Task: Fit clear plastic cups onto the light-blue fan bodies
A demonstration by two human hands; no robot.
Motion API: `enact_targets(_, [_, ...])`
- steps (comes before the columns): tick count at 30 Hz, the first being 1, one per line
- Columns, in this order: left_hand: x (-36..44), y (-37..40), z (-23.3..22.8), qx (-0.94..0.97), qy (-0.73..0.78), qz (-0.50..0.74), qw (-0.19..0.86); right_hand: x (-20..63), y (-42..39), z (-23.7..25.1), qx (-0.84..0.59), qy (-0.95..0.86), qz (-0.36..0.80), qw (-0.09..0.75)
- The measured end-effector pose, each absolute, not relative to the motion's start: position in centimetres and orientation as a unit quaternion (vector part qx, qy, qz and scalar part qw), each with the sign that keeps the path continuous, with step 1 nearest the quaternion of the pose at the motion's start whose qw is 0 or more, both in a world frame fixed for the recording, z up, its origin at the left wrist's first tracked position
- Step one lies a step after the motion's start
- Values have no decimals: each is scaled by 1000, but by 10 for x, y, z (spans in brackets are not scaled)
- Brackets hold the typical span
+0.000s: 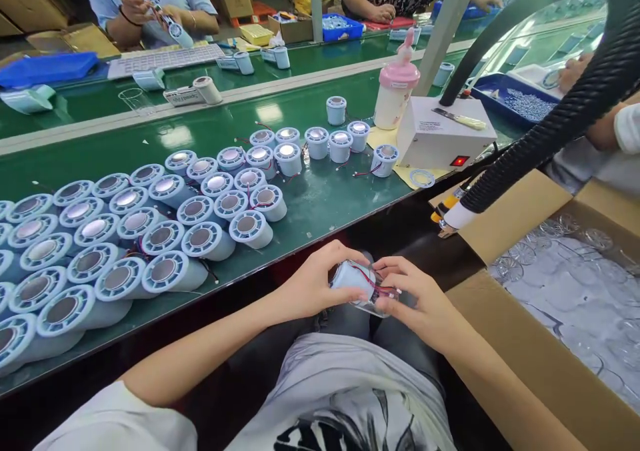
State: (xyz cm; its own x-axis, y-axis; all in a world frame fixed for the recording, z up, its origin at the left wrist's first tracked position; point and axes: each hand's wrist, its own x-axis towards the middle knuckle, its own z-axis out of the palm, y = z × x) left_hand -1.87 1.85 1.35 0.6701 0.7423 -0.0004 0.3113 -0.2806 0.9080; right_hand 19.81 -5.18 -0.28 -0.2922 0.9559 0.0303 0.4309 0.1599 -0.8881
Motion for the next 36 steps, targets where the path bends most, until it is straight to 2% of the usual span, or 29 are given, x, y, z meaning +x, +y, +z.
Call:
enact_targets(7, [-20, 18, -20, 799, 280, 253, 469, 188, -55, -5, -563, -617, 375, 402])
enact_targets(14, [-17, 12, -18, 695, 280, 192, 633, 199, -52, -11, -537, -514, 470, 477])
enact_targets(17, [-14, 7, -17, 611, 294, 212, 703, 208, -55, -10, -495, -581, 480, 432])
enact_targets(20, [-14, 5, -16, 556, 302, 215, 744, 215, -62, -10, -500, -670, 395, 381])
enact_targets(22, [-15, 5, -13, 558, 292, 192, 753, 218, -67, -11, -496, -688, 369, 380])
enact_targets(29, [-19, 9, 0, 632, 248, 197, 707, 220, -72, -10, -470, -616, 499, 389])
enact_targets(36, [-21, 7, 0, 674, 228, 210, 671, 218, -73, -3, -468, -552, 574, 383])
